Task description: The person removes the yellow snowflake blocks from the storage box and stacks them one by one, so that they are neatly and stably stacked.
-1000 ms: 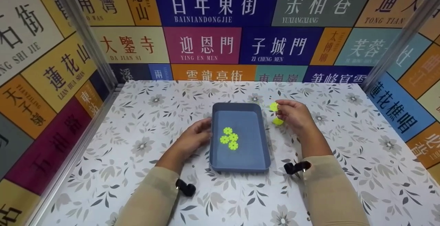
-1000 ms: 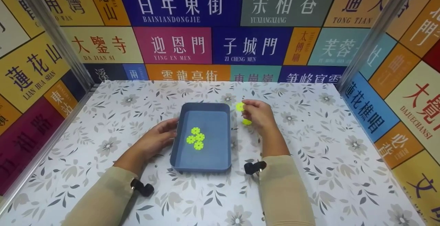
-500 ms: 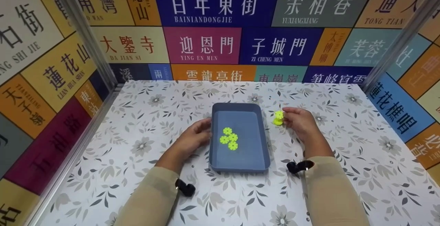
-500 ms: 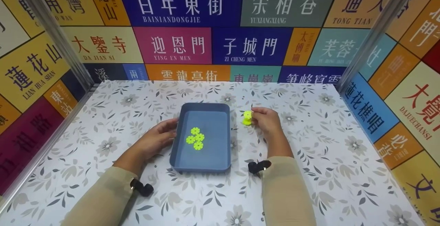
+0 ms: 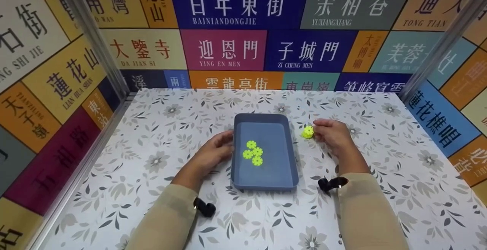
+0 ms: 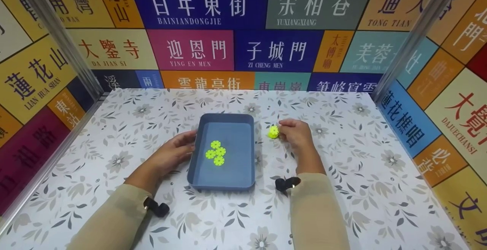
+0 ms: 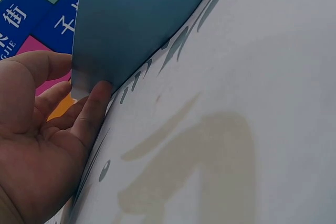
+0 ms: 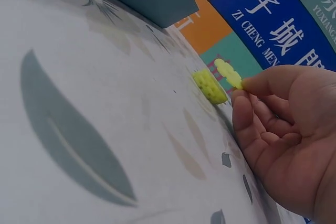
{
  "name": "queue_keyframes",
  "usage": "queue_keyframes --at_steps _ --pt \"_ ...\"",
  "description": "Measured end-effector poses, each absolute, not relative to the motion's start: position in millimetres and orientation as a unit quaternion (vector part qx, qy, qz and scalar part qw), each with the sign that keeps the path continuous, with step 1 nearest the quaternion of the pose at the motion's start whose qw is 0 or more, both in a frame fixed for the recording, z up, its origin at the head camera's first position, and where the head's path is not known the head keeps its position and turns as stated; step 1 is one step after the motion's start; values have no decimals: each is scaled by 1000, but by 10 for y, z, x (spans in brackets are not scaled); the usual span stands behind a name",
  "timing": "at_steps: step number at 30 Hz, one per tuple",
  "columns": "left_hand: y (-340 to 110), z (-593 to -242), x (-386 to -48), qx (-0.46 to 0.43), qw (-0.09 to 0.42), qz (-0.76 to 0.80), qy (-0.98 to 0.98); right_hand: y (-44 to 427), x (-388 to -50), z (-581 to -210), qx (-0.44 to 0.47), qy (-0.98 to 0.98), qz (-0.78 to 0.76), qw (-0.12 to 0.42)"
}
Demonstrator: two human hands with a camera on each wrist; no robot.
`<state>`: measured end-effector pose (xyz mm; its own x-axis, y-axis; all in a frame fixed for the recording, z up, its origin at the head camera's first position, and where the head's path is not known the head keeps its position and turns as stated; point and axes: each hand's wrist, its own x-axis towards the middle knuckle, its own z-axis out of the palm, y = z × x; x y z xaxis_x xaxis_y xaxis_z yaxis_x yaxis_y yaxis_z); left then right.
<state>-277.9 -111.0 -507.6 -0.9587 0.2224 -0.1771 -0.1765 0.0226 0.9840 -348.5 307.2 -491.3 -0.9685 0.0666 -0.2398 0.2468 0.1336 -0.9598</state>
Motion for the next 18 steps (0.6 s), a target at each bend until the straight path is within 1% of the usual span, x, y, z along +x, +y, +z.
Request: queue_keyframes --at_steps 10,18 --pt "-1124 -5100 -2773 41 139 707 692 3074 -3482 -4919 105 796 -592 64" --pt "-1124 -5097 -2776 39 138 707 692 3062 -3484 -4951 105 799 -590 47"
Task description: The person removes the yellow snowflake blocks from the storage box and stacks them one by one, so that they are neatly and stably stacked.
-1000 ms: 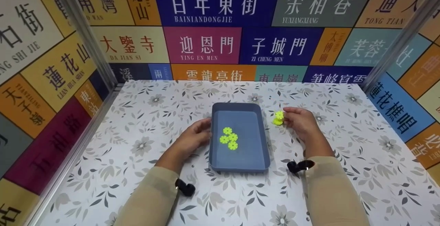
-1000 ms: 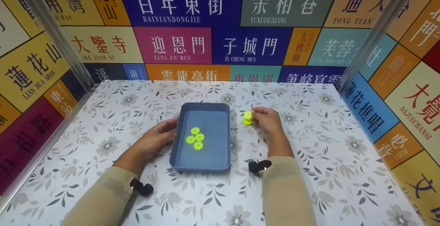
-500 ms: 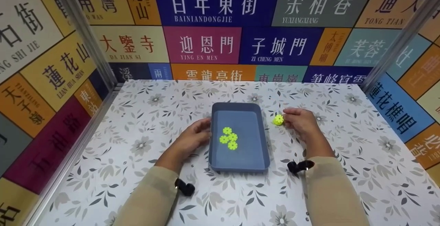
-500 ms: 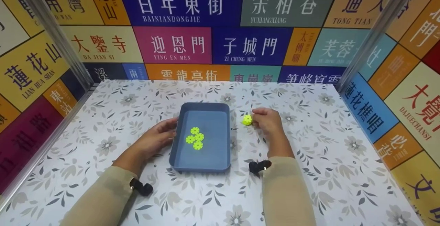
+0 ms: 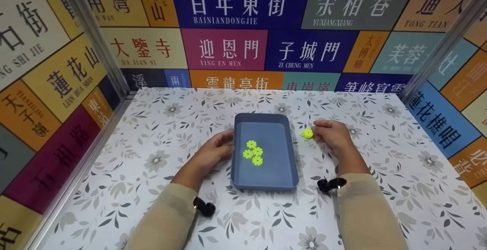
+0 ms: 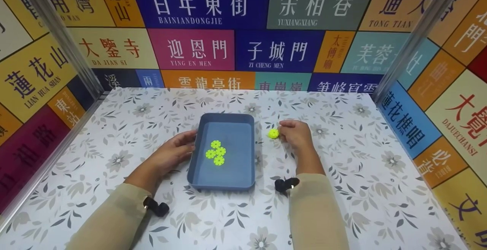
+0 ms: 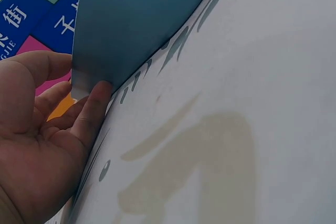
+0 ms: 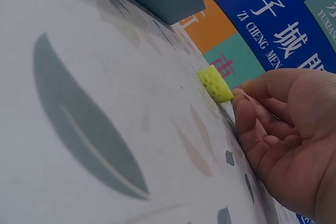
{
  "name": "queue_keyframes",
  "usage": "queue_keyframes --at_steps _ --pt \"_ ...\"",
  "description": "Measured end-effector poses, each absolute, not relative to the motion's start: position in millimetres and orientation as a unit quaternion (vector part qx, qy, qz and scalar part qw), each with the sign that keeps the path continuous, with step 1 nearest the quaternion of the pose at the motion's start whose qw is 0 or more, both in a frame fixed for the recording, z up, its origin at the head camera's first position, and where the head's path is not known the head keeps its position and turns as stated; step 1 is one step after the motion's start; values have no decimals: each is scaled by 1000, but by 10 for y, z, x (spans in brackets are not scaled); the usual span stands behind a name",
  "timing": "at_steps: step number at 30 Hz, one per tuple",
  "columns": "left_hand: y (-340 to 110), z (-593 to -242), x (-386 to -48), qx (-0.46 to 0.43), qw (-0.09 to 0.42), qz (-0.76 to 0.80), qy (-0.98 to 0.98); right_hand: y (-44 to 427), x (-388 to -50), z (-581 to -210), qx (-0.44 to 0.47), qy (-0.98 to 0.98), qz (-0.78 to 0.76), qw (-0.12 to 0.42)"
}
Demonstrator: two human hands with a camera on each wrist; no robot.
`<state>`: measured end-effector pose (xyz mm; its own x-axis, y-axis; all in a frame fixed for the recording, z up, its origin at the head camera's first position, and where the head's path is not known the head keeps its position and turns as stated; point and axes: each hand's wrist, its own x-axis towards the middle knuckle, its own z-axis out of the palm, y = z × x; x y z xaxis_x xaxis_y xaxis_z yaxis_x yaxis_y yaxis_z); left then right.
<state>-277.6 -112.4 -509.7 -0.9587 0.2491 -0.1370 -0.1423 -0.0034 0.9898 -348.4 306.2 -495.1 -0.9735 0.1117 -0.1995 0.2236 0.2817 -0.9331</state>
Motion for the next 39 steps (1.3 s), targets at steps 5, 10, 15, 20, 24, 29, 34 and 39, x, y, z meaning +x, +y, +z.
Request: queue_keyframes --at_steps 5,10,15,20,24,29,34,39 --pt "-1122 -5089 -2779 34 143 706 693 3053 -3483 -4922 113 798 -590 50" --pt "-1125 -5073 -2762 33 141 702 697 3020 -3491 -4824 126 775 -615 69" --pt "-1118 -5073 -2767 33 141 704 695 2943 -3491 -4704 103 751 -647 77" --pt "-1112 -5086 -2781 37 144 709 689 2820 -3453 -4603 69 733 -672 82" --pt "-1112 -5085 -2786 37 143 709 690 2726 -3413 -4520 43 747 -657 96" --pt "-1114 -5091 -2790 33 141 706 693 2588 -3344 -4447 -6 751 -650 114" --pt "-1117 -5104 -2789 40 138 705 694 2420 -3275 -4380 -37 750 -648 127" --pt "-1117 -5110 -2793 38 135 704 696 2250 -3212 -4303 -56 752 -642 136"
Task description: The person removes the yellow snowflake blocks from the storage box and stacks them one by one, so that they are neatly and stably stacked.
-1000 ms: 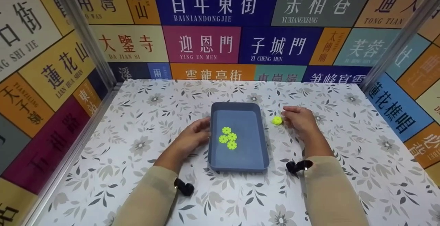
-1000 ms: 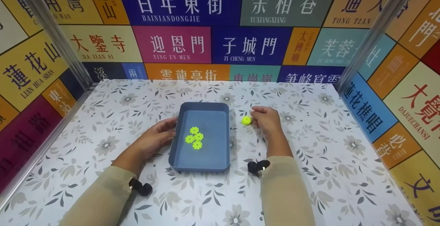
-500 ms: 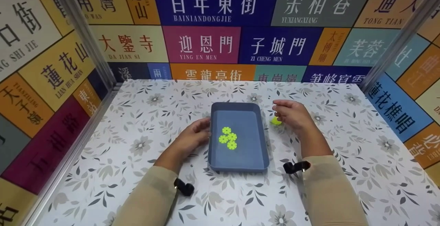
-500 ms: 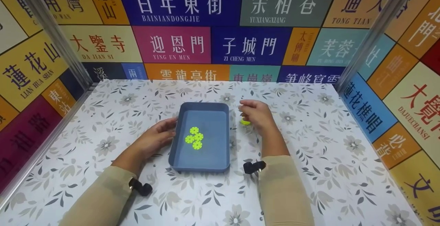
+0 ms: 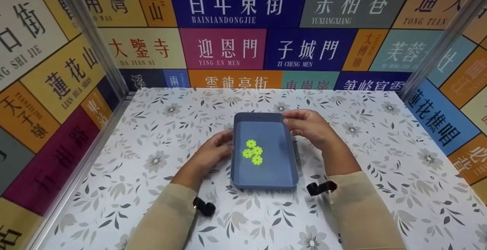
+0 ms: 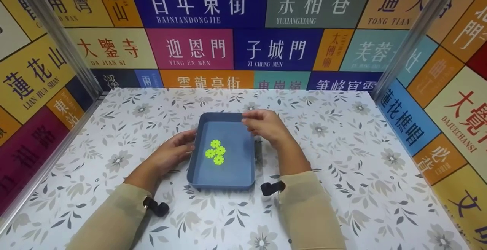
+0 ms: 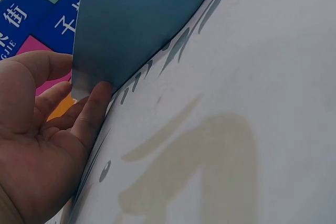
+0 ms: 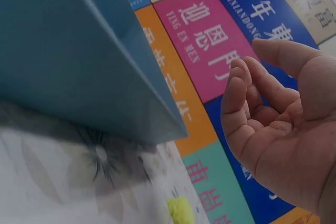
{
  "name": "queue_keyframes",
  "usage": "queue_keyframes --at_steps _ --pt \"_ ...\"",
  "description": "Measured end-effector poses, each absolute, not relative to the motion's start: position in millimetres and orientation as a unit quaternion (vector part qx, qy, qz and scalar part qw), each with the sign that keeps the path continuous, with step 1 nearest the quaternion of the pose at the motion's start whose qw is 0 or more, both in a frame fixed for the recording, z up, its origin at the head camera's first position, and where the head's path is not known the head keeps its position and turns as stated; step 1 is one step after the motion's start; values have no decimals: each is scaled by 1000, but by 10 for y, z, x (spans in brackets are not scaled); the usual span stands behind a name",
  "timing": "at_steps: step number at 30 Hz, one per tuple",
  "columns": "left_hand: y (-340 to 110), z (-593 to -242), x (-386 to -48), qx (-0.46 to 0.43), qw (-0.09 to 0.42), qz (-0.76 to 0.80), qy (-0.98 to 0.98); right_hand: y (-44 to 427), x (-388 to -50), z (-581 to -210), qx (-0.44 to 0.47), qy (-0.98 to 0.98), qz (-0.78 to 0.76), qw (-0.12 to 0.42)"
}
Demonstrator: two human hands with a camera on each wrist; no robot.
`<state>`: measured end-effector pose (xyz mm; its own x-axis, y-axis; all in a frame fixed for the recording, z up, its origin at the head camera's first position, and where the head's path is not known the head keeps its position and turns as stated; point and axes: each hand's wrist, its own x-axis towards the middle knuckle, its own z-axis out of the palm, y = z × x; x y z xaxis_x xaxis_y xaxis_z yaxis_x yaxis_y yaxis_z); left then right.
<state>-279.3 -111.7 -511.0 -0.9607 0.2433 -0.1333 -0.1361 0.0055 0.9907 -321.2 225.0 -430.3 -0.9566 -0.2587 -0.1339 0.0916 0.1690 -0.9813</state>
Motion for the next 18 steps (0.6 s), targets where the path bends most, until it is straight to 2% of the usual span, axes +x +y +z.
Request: queue_keyframes --at_steps 9,18 --pt "-1114 -5092 -2771 26 139 700 700 1927 -3153 -4092 -106 758 -622 165" --pt "-1116 -5068 -2771 18 143 702 698 1624 -3445 -4050 -100 745 -618 231"
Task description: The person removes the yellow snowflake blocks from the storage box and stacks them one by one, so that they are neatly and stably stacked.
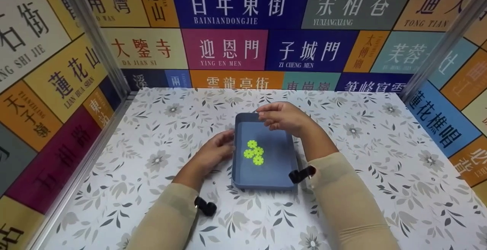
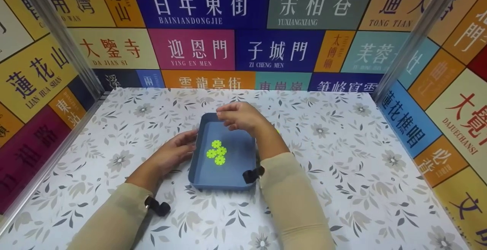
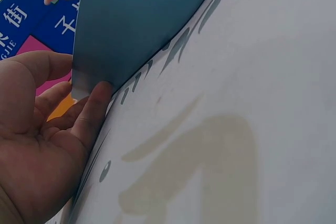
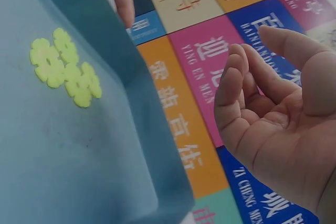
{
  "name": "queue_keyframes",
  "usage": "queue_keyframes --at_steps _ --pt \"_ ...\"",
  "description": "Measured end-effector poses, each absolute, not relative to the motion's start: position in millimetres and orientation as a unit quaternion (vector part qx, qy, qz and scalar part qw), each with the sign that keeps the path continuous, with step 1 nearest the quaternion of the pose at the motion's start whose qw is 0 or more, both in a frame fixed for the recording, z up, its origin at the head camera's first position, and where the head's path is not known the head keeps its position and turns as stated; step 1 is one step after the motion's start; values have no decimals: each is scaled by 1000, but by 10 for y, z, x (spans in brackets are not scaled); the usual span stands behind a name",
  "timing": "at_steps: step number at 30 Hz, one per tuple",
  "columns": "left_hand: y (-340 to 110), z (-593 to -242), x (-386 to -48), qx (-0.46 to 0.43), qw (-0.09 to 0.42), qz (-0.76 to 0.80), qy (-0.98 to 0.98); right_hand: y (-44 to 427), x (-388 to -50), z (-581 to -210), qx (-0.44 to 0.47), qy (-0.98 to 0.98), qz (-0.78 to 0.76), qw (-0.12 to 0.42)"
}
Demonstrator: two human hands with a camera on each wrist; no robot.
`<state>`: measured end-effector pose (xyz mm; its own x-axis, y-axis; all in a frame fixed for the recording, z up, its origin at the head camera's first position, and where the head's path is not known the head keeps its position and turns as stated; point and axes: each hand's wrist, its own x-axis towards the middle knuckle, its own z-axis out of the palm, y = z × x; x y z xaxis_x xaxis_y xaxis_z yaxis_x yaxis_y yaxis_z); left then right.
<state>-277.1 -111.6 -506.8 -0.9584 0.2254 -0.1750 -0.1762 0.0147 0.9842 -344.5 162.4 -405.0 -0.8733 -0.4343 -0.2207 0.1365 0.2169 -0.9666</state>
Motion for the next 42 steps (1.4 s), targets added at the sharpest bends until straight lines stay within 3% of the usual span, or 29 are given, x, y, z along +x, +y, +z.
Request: queue_keyframes --at_steps 12,24,42 --pt "-1114 -5094 -2789 35 148 705 692 1359 -3665 -4418 -110 782 -540 291" --pt "-1111 -5088 -2770 39 144 704 695 1360 -3702 -4675 -167 848 -420 275" --pt "-1121 -5078 -2787 41 142 704 695 1375 -3710 -4729 -190 882 -359 239"
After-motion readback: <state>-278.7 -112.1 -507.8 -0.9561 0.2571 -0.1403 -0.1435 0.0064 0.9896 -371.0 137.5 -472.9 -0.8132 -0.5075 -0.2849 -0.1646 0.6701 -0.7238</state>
